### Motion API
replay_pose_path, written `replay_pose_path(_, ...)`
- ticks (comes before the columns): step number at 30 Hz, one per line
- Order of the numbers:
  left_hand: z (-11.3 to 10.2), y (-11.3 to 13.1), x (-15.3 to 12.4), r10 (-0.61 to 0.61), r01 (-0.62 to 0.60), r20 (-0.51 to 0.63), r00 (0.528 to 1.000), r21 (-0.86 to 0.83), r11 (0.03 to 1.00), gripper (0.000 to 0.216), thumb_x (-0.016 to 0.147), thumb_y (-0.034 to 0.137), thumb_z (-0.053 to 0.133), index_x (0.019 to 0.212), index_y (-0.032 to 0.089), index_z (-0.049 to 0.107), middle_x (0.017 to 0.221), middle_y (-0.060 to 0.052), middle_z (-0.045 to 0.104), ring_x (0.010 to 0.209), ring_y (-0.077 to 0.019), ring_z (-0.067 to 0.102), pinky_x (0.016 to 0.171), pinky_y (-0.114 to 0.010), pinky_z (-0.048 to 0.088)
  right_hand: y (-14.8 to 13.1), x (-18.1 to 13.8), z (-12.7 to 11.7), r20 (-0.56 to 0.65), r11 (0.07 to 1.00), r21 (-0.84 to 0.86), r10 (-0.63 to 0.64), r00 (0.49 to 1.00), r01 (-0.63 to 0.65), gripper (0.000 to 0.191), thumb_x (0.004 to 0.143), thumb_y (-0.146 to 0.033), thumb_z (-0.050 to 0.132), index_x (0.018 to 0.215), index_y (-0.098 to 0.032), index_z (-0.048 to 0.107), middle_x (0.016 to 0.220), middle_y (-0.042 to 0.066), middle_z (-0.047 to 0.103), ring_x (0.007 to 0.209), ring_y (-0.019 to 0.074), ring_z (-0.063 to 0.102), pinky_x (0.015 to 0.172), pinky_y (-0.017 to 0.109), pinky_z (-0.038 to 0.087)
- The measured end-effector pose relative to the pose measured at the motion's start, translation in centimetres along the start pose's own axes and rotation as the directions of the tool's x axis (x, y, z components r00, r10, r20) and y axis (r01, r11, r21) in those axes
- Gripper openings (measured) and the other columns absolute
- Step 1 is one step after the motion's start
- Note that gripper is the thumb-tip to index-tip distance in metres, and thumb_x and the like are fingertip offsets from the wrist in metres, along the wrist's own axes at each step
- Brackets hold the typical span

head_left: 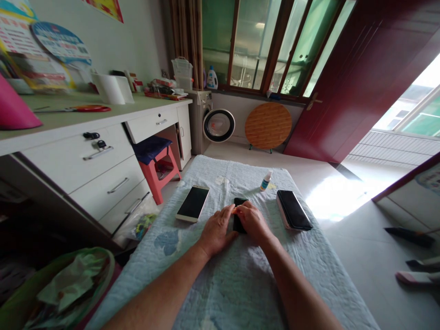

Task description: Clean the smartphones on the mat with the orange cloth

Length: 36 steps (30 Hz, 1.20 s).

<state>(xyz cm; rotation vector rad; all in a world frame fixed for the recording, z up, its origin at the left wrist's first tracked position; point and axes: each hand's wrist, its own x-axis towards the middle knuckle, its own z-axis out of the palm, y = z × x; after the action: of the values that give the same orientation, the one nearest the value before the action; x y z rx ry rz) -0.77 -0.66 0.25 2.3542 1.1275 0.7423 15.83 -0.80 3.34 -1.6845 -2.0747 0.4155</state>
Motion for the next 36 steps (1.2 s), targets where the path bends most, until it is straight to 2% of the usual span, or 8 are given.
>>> replay_pose_path(4,0.3,-0.3,0.0,0.029,-0.029,-0.020,0.999,-0.018,0.999,0.080,0.078,0.028,0.061,0.145,0.021,0.018,0.144,-0.013,0.040,0.126,-0.0287,0.045,0.103,-0.046,0.039,-0.5,-0.1,0.1,0.072,0.999,-0.004,-0.044,0.996,0.044,0.026,0.094,-0.024,0.042,0.092,-0.021,0.067,0.092,0.003,0.053,0.075,0.0099,0.051,0.070,0.020,0.036)
replay_pose_path(10,0.2,-0.2,0.1,0.018,-0.018,-0.021,1.000,-0.015,1.000,0.086,0.074,0.025,0.063,0.146,0.023,0.016,0.146,-0.013,0.038,0.125,-0.0306,0.045,0.103,-0.048,0.039,-0.9,-0.5,-0.3,0.197,0.994,-0.104,-0.022,0.980,0.044,0.024,0.092,-0.024,0.044,0.096,-0.022,0.067,0.089,0.001,0.050,0.068,0.0091,0.046,0.061,0.022,0.029)
replay_pose_path(17,0.0,0.0,0.2,0.009,-0.009,-0.002,1.000,-0.005,1.000,0.081,0.074,0.026,0.064,0.143,0.017,0.025,0.141,-0.015,0.043,0.125,-0.0303,0.046,0.104,-0.046,0.038,-1.1,-1.1,-0.5,0.304,0.992,-0.119,-0.015,0.952,0.053,0.020,0.087,-0.025,0.050,0.091,-0.025,0.069,0.088,0.000,0.049,0.066,0.0090,0.046,0.059,0.024,0.026)
replay_pose_path(21,0.1,-0.1,0.1,0.005,-0.004,-0.003,1.000,0.014,1.000,0.075,0.075,0.025,0.064,0.141,0.018,0.029,0.139,-0.013,0.046,0.123,-0.0294,0.047,0.105,-0.045,0.038,-1.4,-0.8,-0.6,0.272,0.985,-0.157,-0.022,0.962,0.067,0.024,0.090,-0.027,0.045,0.097,-0.024,0.068,0.090,0.001,0.050,0.068,0.0099,0.047,0.059,0.024,0.027)
replay_pose_path(25,0.3,-0.2,0.0,0.007,-0.007,-0.014,1.000,0.025,1.000,0.079,0.075,0.026,0.067,0.143,0.019,0.026,0.140,-0.013,0.045,0.122,-0.0291,0.047,0.104,-0.045,0.038,-1.3,-0.1,-0.3,0.152,0.976,-0.219,0.015,0.988,0.019,0.028,0.093,-0.023,0.039,0.099,-0.023,0.066,0.092,0.003,0.051,0.072,0.0114,0.047,0.062,0.024,0.029)
replay_pose_path(28,0.4,-0.2,0.0,0.009,-0.008,-0.021,1.000,0.029,1.000,0.085,0.076,0.031,0.069,0.145,0.021,0.020,0.141,-0.014,0.044,0.122,-0.0300,0.047,0.103,-0.047,0.039,-1.1,0.3,0.0,0.073,0.978,-0.211,0.009,0.997,0.006,0.027,0.094,-0.026,0.040,0.098,-0.023,0.067,0.094,0.003,0.051,0.079,0.0130,0.048,0.066,0.024,0.031)
replay_pose_path(32,0.6,-0.1,0.1,0.015,-0.014,-0.039,0.999,0.031,0.999,0.090,0.077,0.030,0.069,0.147,0.023,0.013,0.142,-0.014,0.042,0.122,-0.0300,0.047,0.101,-0.048,0.040,-0.9,0.5,0.3,0.086,0.985,-0.170,-0.004,0.996,0.019,0.024,0.093,-0.029,0.044,0.097,-0.024,0.068,0.094,0.003,0.051,0.086,0.0147,0.047,0.071,0.023,0.032)
replay_pose_path(36,0.7,-0.2,0.1,0.018,-0.016,-0.048,0.999,0.038,0.999,0.091,0.075,0.029,0.069,0.146,0.023,0.012,0.140,-0.013,0.044,0.117,-0.0295,0.051,0.100,-0.046,0.042,-1.0,0.3,0.3,0.110,0.993,-0.114,-0.021,0.994,0.034,0.024,0.092,-0.026,0.044,0.092,-0.021,0.067,0.092,0.003,0.050,0.082,0.0135,0.045,0.071,0.022,0.032)
